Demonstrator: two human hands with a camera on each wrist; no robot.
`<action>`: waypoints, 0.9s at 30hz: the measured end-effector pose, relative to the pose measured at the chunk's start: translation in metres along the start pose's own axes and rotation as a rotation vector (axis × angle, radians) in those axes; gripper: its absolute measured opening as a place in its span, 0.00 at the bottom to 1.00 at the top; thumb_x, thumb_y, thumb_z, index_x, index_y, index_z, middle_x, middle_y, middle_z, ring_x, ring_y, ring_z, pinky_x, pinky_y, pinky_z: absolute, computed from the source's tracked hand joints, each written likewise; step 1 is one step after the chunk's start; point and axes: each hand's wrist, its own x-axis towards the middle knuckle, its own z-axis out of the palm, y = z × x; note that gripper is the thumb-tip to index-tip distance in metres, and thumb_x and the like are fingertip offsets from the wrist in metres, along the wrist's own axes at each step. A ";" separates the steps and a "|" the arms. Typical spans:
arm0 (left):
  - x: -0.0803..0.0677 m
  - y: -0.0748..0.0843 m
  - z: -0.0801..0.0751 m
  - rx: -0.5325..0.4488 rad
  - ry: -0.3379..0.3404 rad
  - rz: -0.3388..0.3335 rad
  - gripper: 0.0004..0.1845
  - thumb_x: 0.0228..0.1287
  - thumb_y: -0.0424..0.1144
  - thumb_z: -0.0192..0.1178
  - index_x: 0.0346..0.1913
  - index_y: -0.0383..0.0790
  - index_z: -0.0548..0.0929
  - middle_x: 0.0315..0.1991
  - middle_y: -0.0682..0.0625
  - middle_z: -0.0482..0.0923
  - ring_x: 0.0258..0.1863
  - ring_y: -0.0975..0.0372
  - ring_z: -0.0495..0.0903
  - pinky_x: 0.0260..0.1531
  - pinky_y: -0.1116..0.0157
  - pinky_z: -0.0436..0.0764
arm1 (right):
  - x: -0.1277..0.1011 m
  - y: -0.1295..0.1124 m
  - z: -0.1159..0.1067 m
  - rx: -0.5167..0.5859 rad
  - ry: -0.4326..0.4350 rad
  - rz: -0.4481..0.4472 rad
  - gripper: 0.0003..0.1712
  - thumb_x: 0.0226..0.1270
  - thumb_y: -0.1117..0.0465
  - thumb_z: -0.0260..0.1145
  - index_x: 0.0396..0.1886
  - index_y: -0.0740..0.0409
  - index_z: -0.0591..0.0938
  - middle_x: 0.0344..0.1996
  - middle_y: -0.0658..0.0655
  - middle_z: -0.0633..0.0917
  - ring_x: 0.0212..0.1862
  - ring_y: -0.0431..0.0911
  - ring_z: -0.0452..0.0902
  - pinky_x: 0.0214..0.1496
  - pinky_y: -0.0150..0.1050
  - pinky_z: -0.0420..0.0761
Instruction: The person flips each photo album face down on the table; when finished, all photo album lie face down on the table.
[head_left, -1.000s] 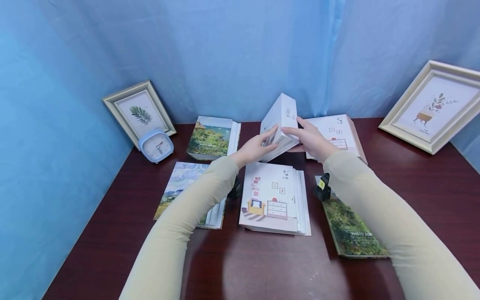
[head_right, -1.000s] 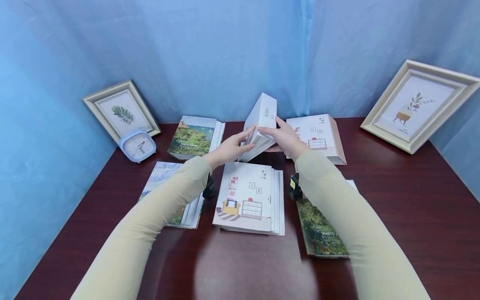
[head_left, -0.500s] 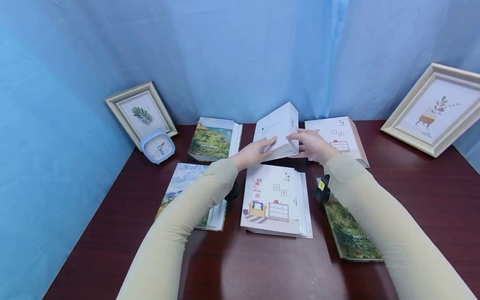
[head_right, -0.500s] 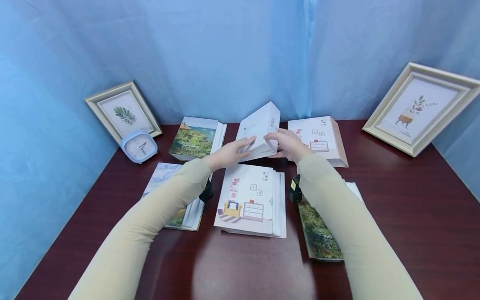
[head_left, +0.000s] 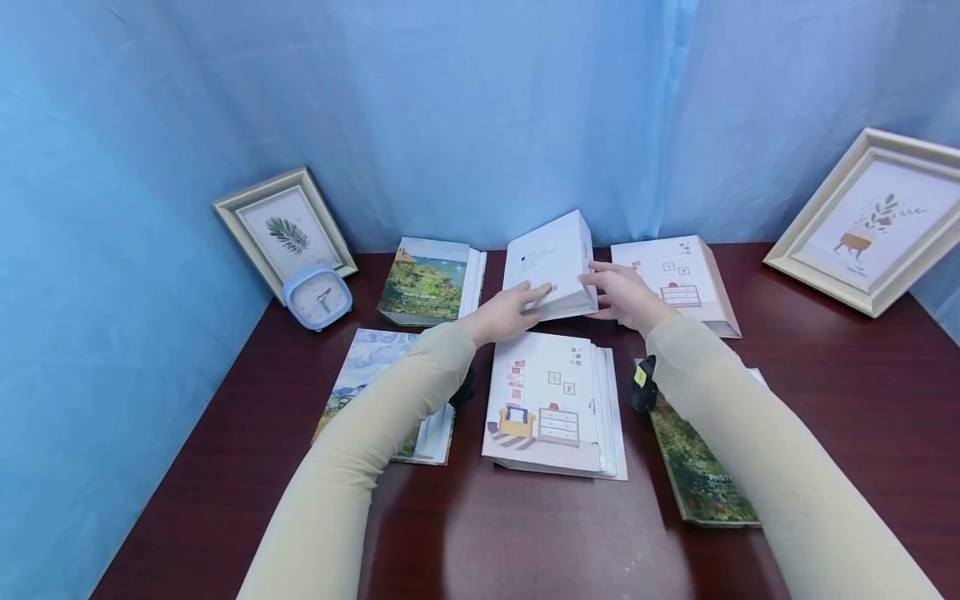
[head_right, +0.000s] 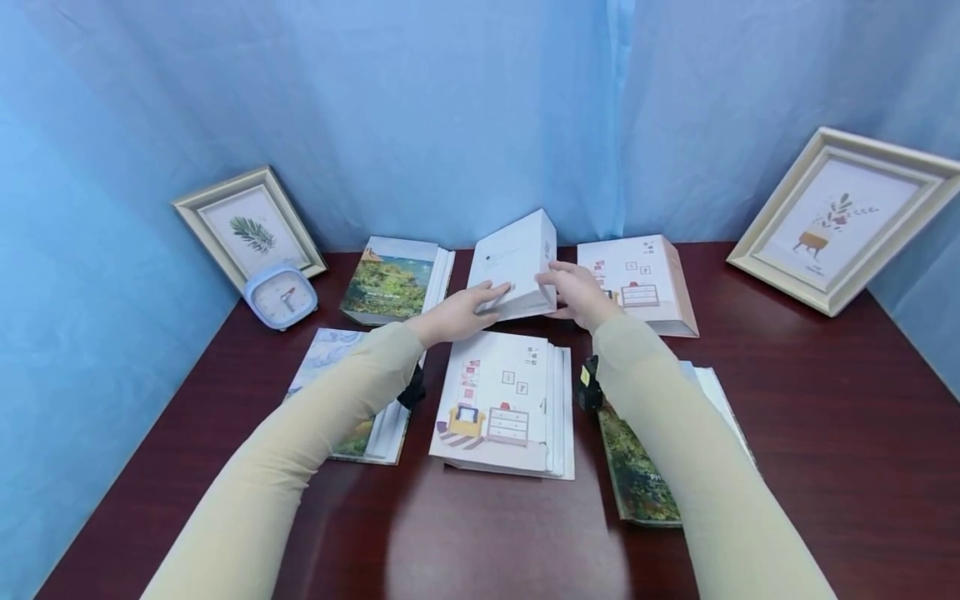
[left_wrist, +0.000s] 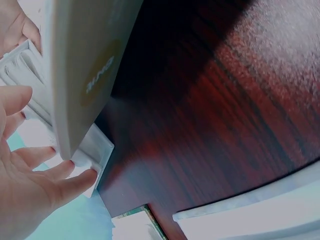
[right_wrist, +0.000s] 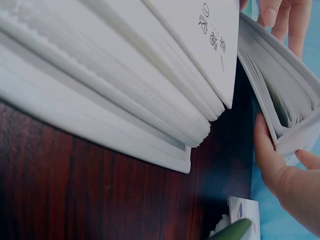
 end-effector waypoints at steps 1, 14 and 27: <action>0.000 0.000 0.001 0.002 -0.003 0.000 0.31 0.74 0.43 0.48 0.75 0.56 0.51 0.76 0.41 0.43 0.74 0.50 0.51 0.69 0.56 0.60 | 0.001 0.001 0.000 0.002 0.002 0.003 0.38 0.75 0.55 0.49 0.77 0.52 0.43 0.74 0.63 0.51 0.72 0.59 0.53 0.69 0.53 0.62; -0.003 0.001 0.005 0.069 -0.035 -0.018 0.32 0.72 0.46 0.51 0.74 0.58 0.53 0.76 0.43 0.41 0.75 0.48 0.44 0.71 0.54 0.55 | 0.006 0.009 -0.002 -0.012 -0.014 0.019 0.34 0.77 0.60 0.40 0.77 0.47 0.40 0.74 0.64 0.52 0.72 0.60 0.51 0.71 0.57 0.57; -0.001 0.002 0.008 0.116 -0.058 -0.019 0.32 0.72 0.47 0.51 0.74 0.58 0.52 0.77 0.45 0.39 0.75 0.49 0.41 0.72 0.53 0.51 | 0.005 0.011 -0.005 -0.066 0.002 0.017 0.33 0.78 0.62 0.38 0.77 0.47 0.40 0.74 0.65 0.51 0.72 0.63 0.52 0.70 0.58 0.59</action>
